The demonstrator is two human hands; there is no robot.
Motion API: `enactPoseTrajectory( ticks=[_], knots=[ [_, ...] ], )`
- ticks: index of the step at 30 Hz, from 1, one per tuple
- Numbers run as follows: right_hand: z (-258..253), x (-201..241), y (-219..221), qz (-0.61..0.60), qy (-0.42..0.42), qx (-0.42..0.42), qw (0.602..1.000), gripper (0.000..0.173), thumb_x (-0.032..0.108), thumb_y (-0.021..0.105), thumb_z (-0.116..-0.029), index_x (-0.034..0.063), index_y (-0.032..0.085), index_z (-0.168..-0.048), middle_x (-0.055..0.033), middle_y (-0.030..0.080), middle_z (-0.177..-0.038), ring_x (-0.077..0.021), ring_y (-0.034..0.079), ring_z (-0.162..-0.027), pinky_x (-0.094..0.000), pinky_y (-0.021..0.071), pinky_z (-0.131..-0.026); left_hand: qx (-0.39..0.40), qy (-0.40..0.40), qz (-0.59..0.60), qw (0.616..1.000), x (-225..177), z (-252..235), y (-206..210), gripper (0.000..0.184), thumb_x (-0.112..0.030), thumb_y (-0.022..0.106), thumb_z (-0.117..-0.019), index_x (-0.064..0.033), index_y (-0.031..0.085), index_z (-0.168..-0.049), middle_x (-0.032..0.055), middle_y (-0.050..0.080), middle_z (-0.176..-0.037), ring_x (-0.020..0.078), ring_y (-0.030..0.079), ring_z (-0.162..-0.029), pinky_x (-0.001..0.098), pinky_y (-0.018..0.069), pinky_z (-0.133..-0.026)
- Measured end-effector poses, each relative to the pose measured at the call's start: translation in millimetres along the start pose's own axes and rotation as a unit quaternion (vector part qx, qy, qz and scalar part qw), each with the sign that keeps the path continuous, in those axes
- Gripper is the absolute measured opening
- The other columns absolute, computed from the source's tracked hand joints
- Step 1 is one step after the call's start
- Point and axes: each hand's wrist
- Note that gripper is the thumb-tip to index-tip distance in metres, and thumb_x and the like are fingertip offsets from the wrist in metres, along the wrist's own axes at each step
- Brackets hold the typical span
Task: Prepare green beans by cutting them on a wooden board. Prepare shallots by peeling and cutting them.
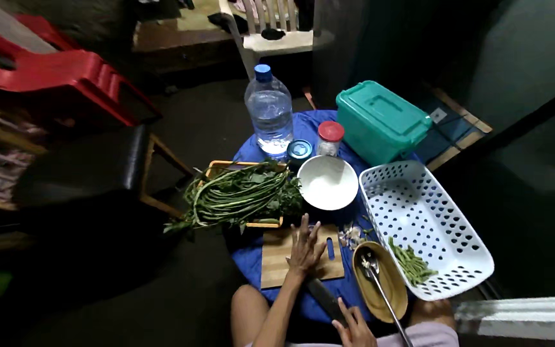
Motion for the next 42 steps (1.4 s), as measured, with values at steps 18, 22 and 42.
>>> enactPoseTrajectory(
  ticks=[18, 22, 42],
  knots=[
    [-31, -6, -48, -0.221, 0.134, 0.265, 0.929, 0.046, 0.037, 0.038, -0.1109, 0.0116, 0.058, -0.145, -0.0074, 0.068, -0.097, -0.0133, 0.055, -0.068, -0.0337, 0.0489, -0.066, 0.067, -0.293, 0.111, 0.947, -23, 44, -107, 0.027, -0.011, 0.069, -0.0916, 0.0026, 0.073, -0.114, 0.0248, 0.065, -0.123, 0.0352, 0.067, -0.106, 0.0468, 0.0580, -0.090],
    [-25, -3, -46, -0.176, 0.054, 0.202, 0.962, 0.046, 0.031, 0.041, -0.1100, 0.0080, 0.057, -0.146, -0.0180, 0.069, -0.125, -0.0282, 0.067, -0.109, -0.0472, 0.0505, -0.102, 0.169, -0.330, 0.105, 0.923, -34, 52, -91, 0.034, -0.012, 0.072, -0.0910, 0.0032, 0.069, -0.122, 0.0259, 0.061, -0.125, 0.0342, 0.065, -0.110, 0.0444, 0.0560, -0.096],
    [-26, 7, -30, -0.066, 0.020, 0.110, 0.991, 0.041, 0.029, 0.044, -0.1090, 0.0219, 0.057, -0.147, -0.0242, 0.064, -0.115, -0.0374, 0.067, -0.092, -0.0544, 0.0558, -0.081, 0.268, -0.324, 0.082, 0.904, -31, 38, -96, 0.042, -0.018, 0.079, -0.0878, 0.0014, 0.066, -0.123, 0.0241, 0.060, -0.124, 0.0306, 0.067, -0.099, 0.0416, 0.0573, -0.090]
  ],
)
Point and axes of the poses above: each hand's wrist, its own z-axis away from the middle knuckle, its own y-axis out of the palm, x = y × z
